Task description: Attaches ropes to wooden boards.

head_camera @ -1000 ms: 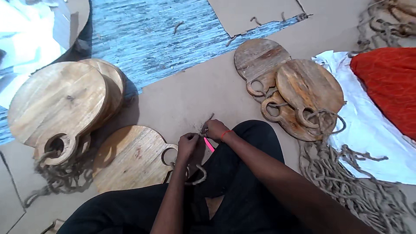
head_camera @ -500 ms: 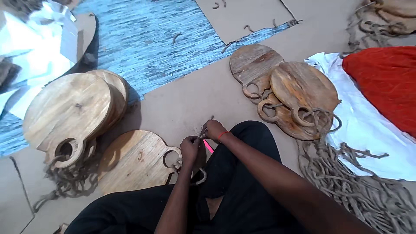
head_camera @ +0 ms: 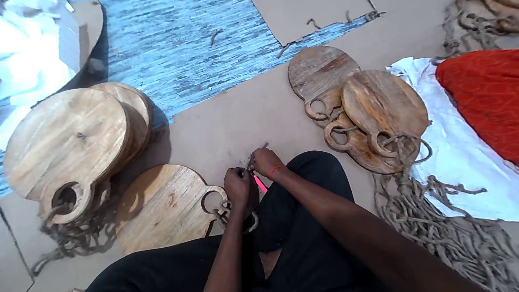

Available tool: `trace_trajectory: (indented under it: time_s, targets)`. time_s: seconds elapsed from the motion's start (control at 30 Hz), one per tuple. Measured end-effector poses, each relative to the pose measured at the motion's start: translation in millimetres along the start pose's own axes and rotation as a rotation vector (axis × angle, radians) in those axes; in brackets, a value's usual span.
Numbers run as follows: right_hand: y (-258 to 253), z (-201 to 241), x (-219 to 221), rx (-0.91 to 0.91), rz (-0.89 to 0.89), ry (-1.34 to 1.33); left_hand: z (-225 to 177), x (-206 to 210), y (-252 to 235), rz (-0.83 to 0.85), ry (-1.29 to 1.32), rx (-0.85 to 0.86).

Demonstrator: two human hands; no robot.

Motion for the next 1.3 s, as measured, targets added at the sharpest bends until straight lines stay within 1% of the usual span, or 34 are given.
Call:
trace_trajectory:
  time_s: [0.03,0.1,0.2,0.3,0.37,0.43,0.5,0.53,0.6,0.67,0.7,0.77,0.8,0.9,1.17,1.3]
  targets:
    - [-0.1,-0.5,-1.1,0.022,0.004,-0.010,-1.5,0.2,-0.1,-0.006,0.001,0.005]
    - [6.8,-3.5,-0.6,0.056,0.045,0.006,1.0,2.3,4.6,0.042,-0.011,0.013]
    - [9.0,-2.8,-2.2,0.054,0.086,0.061,3.1,4.0,5.7,0.076,-0.017,0.020]
    - [6.9,0.6,-6.1,0.054,-0.021,0.087,1.7,3.0,0.3,-0.006,-0.068,0.037]
    - [5.2,-2.2,-10.4,0.084,-0.072,0.087,5.5,4.3,-5.9,-0.055,-0.044,0.073]
    - [6.0,-7.1,-11.3,0.093,-0.072,0.046,12.6,-0.7,-9.1,0.019,0.069,0.114]
    - [7.0,-9.4,-11.9,0.088,-0.078,-0.043,19.3,-6.0,-10.5,0.140,0.163,0.071]
    - [9.3,-8.4,-13.4,0.068,-0.101,-0.096,21.4,-7.4,-9.6,0.182,0.196,0.039]
    - [13.7,-7.6,-18.8,0.011,-0.191,-0.211,22.7,-6.9,-8.4,0.211,0.236,0.016]
    - [13.4,-5.2,-24.1,-0.113,-0.279,-0.321,20.6,-4.8,-10.9,0.225,0.243,0.034]
    - [13.6,-1.9,-25.0,-0.188,-0.284,-0.346,20.1,-3.3,-11.9,0.235,0.243,0.045]
    - [12.3,2.6,-18.4,-0.303,-0.224,-0.318,17.5,-2.8,-12.6,0.248,0.230,0.060]
    - [10.6,2.4,-13.2,-0.321,-0.177,-0.267,16.5,-3.1,-13.0,0.238,0.229,0.061]
    - [7.4,-2.0,-3.3,-0.265,-0.041,-0.118,17.8,-2.9,-15.7,0.207,0.255,0.034]
    - [4.7,-3.1,-4.7,-0.197,-0.017,-0.059,24.7,-0.6,-20.0,0.165,0.427,-0.102]
    - [5.5,-1.6,-4.1,-0.176,-0.010,-0.034,19.7,-7.7,-13.1,0.162,0.349,-0.039]
Point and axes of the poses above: each hand's wrist, its own y-axis away from the middle knuckle, its own x-axis out of the palm, z = x × y, the point moved 5 cm from there along -y, towards the middle knuckle, and after that the axes turned 13 degrees about -z, right-handed, at the moved point
